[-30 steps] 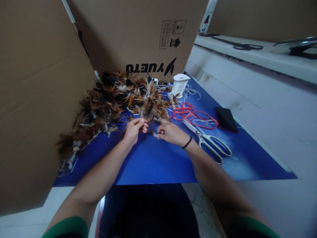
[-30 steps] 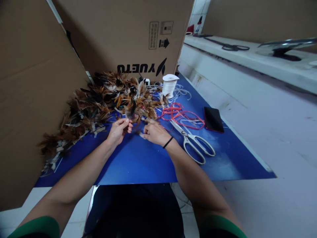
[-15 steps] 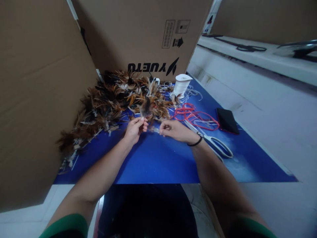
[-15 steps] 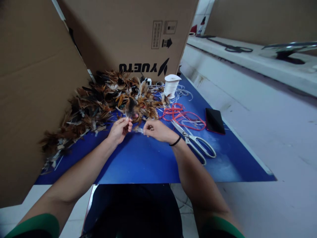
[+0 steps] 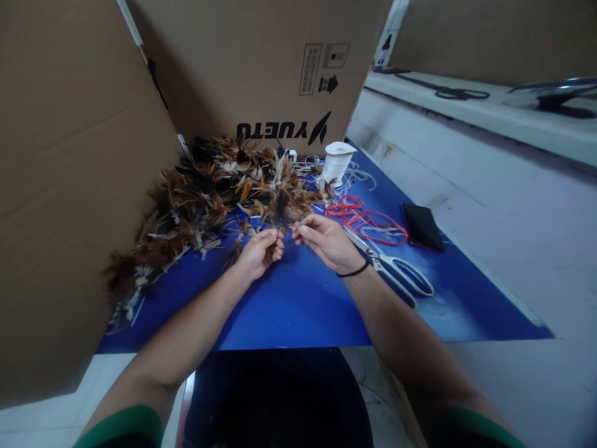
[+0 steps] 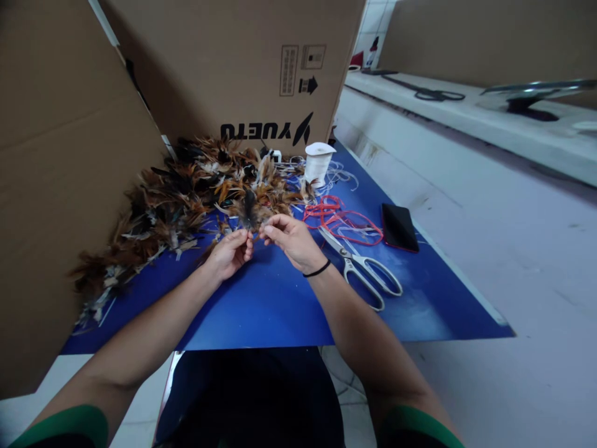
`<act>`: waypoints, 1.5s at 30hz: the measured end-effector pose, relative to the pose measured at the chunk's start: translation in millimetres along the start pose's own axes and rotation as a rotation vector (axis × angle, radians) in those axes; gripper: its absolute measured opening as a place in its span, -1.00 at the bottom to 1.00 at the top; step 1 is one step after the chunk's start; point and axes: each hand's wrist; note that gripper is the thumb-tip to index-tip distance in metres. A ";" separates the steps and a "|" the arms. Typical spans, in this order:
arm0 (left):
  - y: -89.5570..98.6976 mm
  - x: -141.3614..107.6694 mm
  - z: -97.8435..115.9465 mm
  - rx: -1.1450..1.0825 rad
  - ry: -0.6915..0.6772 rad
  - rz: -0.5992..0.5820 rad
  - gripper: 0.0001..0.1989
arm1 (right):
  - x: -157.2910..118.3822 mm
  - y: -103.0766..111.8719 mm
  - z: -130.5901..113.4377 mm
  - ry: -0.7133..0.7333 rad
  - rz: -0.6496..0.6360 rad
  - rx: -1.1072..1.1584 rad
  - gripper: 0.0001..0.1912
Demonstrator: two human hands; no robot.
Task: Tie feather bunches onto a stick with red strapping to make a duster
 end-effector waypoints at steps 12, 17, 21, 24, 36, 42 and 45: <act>-7.4 -3.2 -3.5 0.042 0.041 -0.002 -0.81 | 3.5 -7.8 16.1 0.141 0.128 -0.309 -0.76; -7.0 -3.3 -5.6 0.052 0.045 -0.022 -0.82 | 5.7 -5.3 21.3 0.209 0.121 -0.390 -0.83; -6.7 -3.6 -5.8 0.060 0.045 -0.021 -0.83 | 5.6 -4.0 24.5 0.208 0.101 -0.432 -0.83; -6.8 -3.8 -5.6 0.070 0.051 -0.022 -0.83 | 6.1 -2.5 26.6 0.230 0.099 -0.475 -0.83; -3.5 -3.5 -6.1 0.174 -0.075 -0.088 -0.71 | 3.5 -6.8 25.3 -0.010 0.007 -0.205 -0.60; -2.6 -3.8 -6.0 0.261 -0.043 -0.097 -0.67 | 7.0 0.4 16.0 0.052 0.203 -0.069 -0.65; -2.8 -4.2 -6.5 0.296 -0.023 -0.088 -0.66 | 10.1 9.2 8.0 0.085 0.294 -0.026 -0.61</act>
Point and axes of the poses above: each hand's wrist, its own x-axis towards the middle knuckle, its own y-axis out of the back of the hand, z = x × y, and after that the axes turned 1 degree about -x, right-handed
